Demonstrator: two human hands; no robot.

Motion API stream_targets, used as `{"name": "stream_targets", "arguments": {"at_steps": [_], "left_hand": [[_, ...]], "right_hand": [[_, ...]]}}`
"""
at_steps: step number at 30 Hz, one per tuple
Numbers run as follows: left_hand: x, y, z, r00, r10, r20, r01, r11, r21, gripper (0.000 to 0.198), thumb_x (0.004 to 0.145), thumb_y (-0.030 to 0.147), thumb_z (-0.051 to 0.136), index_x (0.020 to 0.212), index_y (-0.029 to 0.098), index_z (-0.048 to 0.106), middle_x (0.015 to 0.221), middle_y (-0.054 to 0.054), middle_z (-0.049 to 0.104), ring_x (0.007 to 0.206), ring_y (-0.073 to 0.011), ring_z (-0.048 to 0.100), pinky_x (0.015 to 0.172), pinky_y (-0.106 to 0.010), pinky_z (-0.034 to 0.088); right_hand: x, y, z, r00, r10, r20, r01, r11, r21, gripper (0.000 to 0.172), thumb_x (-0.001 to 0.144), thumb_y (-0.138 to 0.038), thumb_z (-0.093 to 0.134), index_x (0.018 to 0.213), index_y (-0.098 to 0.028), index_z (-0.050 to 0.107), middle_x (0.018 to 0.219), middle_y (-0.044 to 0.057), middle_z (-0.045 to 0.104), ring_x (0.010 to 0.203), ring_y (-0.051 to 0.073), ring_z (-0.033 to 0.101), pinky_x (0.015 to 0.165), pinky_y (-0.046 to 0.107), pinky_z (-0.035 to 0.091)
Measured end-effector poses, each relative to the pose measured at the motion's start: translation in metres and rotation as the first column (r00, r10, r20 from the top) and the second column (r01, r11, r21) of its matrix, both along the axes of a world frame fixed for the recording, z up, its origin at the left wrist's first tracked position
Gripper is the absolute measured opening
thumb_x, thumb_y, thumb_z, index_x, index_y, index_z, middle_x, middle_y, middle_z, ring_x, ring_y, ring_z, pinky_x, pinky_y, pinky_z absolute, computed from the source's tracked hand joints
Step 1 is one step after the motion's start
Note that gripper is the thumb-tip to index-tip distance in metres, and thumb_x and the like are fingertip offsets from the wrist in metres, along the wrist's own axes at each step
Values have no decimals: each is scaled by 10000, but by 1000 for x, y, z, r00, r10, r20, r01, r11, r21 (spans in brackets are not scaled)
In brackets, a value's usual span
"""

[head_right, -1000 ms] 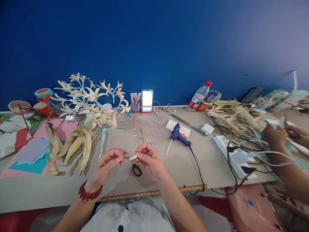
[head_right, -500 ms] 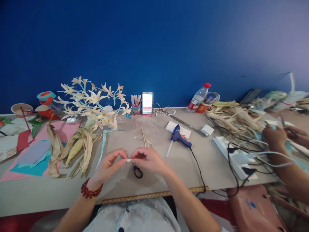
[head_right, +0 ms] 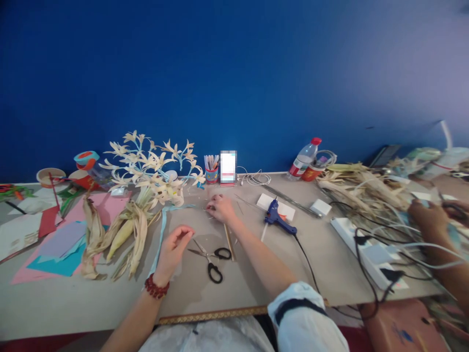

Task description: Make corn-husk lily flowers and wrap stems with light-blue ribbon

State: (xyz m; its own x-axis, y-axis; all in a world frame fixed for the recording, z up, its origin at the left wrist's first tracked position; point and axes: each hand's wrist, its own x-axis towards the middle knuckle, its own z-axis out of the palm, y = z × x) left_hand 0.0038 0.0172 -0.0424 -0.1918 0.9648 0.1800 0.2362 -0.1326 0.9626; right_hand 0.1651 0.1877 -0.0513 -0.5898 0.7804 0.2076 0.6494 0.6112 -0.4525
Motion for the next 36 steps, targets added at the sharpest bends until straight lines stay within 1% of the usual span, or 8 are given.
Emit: {"name": "stream_targets", "arguments": {"at_steps": [4,9,13,18,22,24,31,36], "left_hand": [[-1,1,-1,1000,0,20,0,1000,-11,168,908,326,551,853,187,627,826,-29,654,819,-171,608,775,-264,464],[-2,2,-2,999,13,52,-12,1000,-23,169,904,335,556,860,188,627,831,-28,660,827,-171,613,784,-266,467],[-1,1,-1,998,9,69,-7,999,-38,173,902,343,560,865,189,629,837,-25,657,835,-169,611,793,-264,465],[4,-2,7,995,-21,102,28,998,-63,190,890,361,572,866,184,638,840,-30,661,845,-176,615,798,-270,472],[7,-5,14,993,-60,103,67,995,-73,195,886,366,577,857,185,645,832,-30,663,829,-177,614,768,-266,473],[7,-6,16,993,-70,98,78,994,-78,205,884,374,578,848,184,645,822,-31,663,817,-177,613,754,-264,471],[9,-6,15,987,-149,62,156,979,-132,217,897,365,558,816,182,642,795,-24,663,778,-168,610,733,-257,468],[11,-6,16,981,-184,68,192,971,-142,220,899,367,554,818,182,639,799,-24,667,771,-169,624,727,-258,478]], "right_hand": [[1,5,-3,999,-20,40,18,999,50,129,859,-266,661,920,-252,774,1047,62,679,964,227,559,881,327,408],[22,1,10,995,-85,52,82,995,63,222,932,-225,536,1013,-222,743,1092,69,681,965,211,582,876,309,407],[53,-17,23,992,-94,89,92,995,27,209,942,-236,516,1000,-205,715,1041,66,691,951,192,609,818,267,418],[78,-50,22,974,-104,200,116,992,-47,115,805,-282,691,861,-183,704,866,61,694,811,201,628,688,255,395],[74,-63,15,958,-160,238,179,982,-59,49,804,-179,632,819,-182,679,864,65,681,810,198,619,652,250,364],[69,-64,15,956,-167,241,189,979,-72,72,793,-144,610,777,-190,664,833,50,675,783,183,614,629,244,350],[59,-59,17,949,-219,225,249,962,-113,69,841,-242,598,871,-197,640,858,38,680,736,163,605,577,237,328],[55,-57,13,941,-252,226,287,949,-134,82,857,-199,566,867,-197,647,870,46,686,749,166,608,583,237,328]]}}
